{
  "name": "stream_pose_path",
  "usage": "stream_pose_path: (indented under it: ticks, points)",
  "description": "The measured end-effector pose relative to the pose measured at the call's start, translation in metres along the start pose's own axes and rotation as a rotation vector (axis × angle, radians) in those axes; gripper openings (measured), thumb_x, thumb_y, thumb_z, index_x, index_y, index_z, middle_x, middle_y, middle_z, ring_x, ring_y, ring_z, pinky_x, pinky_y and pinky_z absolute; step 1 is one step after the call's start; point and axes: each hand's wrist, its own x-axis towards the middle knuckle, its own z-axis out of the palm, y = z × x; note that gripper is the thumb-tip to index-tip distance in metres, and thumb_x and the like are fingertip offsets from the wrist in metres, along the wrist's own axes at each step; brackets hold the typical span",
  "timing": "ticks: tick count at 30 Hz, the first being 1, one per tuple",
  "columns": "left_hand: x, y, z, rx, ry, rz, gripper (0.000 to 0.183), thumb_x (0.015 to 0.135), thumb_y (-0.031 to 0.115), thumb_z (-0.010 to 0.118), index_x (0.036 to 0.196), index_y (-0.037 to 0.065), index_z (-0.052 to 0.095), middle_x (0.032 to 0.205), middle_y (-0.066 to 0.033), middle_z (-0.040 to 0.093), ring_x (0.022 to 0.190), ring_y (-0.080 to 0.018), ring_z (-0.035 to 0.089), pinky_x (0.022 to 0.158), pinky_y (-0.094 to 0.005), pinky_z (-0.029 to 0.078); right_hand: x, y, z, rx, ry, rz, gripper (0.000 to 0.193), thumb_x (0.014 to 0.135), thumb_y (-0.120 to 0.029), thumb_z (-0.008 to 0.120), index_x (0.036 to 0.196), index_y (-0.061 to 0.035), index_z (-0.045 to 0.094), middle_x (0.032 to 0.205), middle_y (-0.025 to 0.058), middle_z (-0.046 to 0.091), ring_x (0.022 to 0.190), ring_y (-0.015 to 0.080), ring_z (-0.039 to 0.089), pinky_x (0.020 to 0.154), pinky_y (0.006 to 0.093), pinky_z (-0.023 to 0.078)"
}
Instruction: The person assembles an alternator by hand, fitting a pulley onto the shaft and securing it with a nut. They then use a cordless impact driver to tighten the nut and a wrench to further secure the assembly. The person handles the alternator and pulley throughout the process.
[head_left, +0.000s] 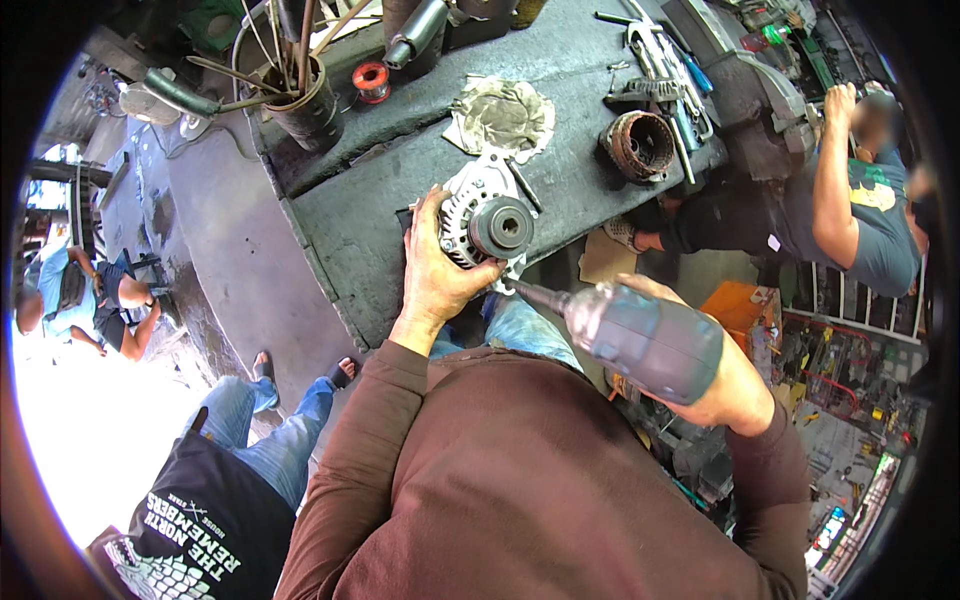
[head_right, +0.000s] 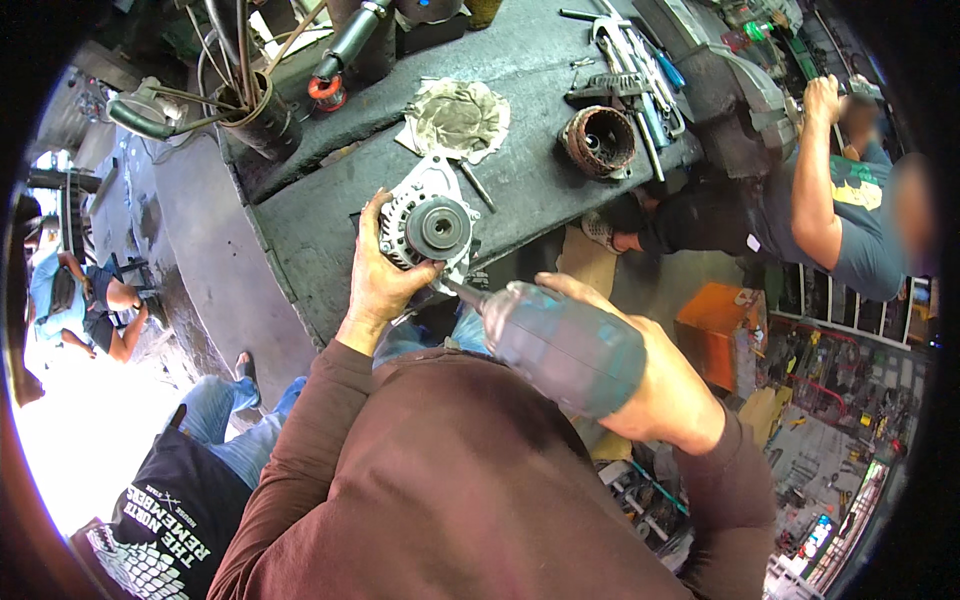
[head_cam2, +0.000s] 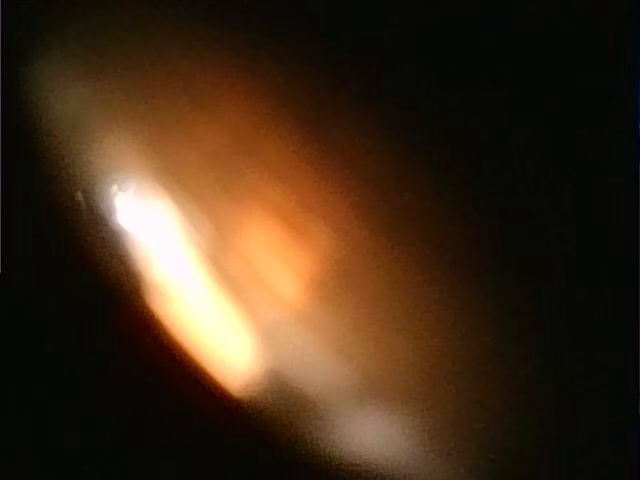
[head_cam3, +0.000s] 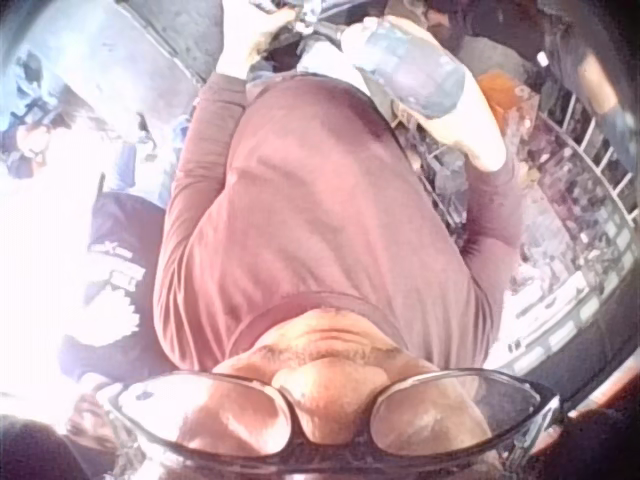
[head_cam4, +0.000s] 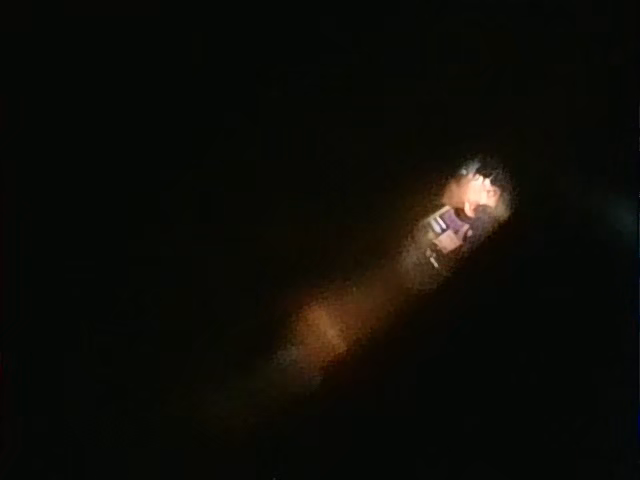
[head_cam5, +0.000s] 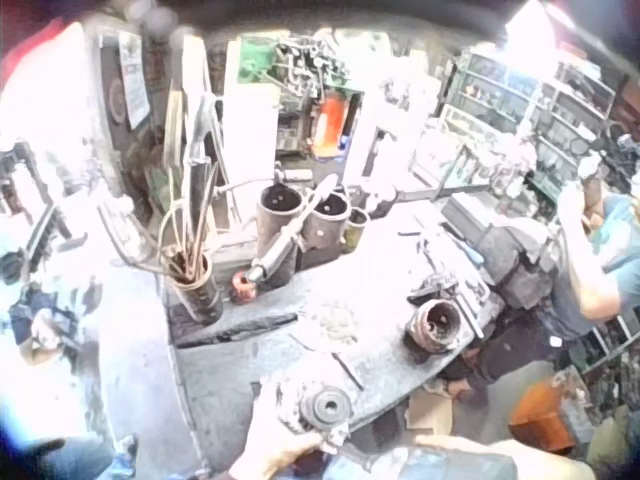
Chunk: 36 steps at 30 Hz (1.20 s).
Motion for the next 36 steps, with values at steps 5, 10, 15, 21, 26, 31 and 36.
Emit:
stream_pose_path:
  ticks: [5,10,15,21,26,31,36]
  points:
    - [-0.005,0.007,-0.006,0.174,0.025,0.048,0.122,0.06,0.034,0.097,0.16,0.002,0.035,0.165,-0.0299,0.034,0.157,-0.046,0.03,0.127,-0.0572,0.026,-0.031,0.013,-0.016,-0.138,0.186,-0.156,0.048,0.088,-0.003,0.078,0.135,-0.0022,0.069,0.14,0.0185,0.067,0.113,0.035,0.073,0.099,0.0441,0.057]
    - [-0.018,0.021,-0.003,0.326,0.176,0.204,0.116,0.062,0.027,0.098,0.157,0.002,0.038,0.167,-0.0294,0.03,0.155,-0.046,0.031,0.127,-0.0525,0.033,-0.04,0.06,-0.007,0.595,0.483,0.068,0.039,0.097,0.003,0.072,0.136,0.0026,0.064,0.137,0.0147,0.065,0.108,0.0295,0.069,0.092,0.045,0.061]
    - [-0.033,0.032,0.003,0.513,0.29,0.407,0.089,0.067,0.023,0.094,0.145,0.007,0.053,0.154,-0.0273,0.042,0.147,-0.0522,0.038,0.121,-0.0621,0.034,0.004,0.126,-0.007,0.591,0.591,-0.076,0.044,0.097,0.004,0.072,0.139,0.0035,0.061,0.135,0.0148,0.065,0.11,0.0292,0.07,0.092,0.0467,0.064]
    - [-0.041,0.041,0.018,0.637,0.354,0.339,0.073,0.068,0.019,0.091,0.134,0.007,0.062,0.145,-0.022,0.051,0.142,-0.0484,0.045,0.117,-0.0596,0.038,0.074,0.146,-0.003,0.447,0.743,-0.344,0.038,0.101,0.004,0.067,0.139,0.004,0.061,0.128,0.0119,0.068,0.101,0.0247,0.074,0.088,0.036,0.059]
    - [-0.046,0.053,0.02,0.654,0.313,0.203,0.071,0.07,0.021,0.09,0.135,0.006,0.065,0.149,-0.022,0.052,0.145,-0.0491,0.04,0.122,-0.0586,0.033,0.131,0.184,0.005,0.586,0.791,-0.468,0.028,0.105,0.002,0.064,0.134,0.0029,0.062,0.126,0.0098,0.068,0.1,0.0237,0.071,0.087,0.0357,0.059]
    - [-0.05,0.055,0.023,0.633,0.325,0.132,0.07,0.071,0.02,0.089,0.135,0.004,0.066,0.153,-0.0217,0.052,0.148,-0.0485,0.039,0.123,-0.0571,0.034,0.158,0.186,0.006,0.226,0.938,-0.533,0.026,0.104,-0.005,0.069,0.129,0.0026,0.066,0.128,0.012,0.07,0.098,0.0225,0.072,0.088,0.036,0.057]
    - [-0.045,0.056,0.023,0.63,0.324,0.145,0.073,0.068,0.023,0.091,0.134,0.006,0.066,0.154,-0.022,0.052,0.15,-0.0486,0.038,0.123,-0.0572,0.034,0.151,0.219,0.023,0.087,0.918,-0.389,0.035,0.104,-0.016,0.072,0.135,0.0001,0.067,0.131,0.0127,0.071,0.114,0.0269,0.068,0.101,0.0395,0.053]
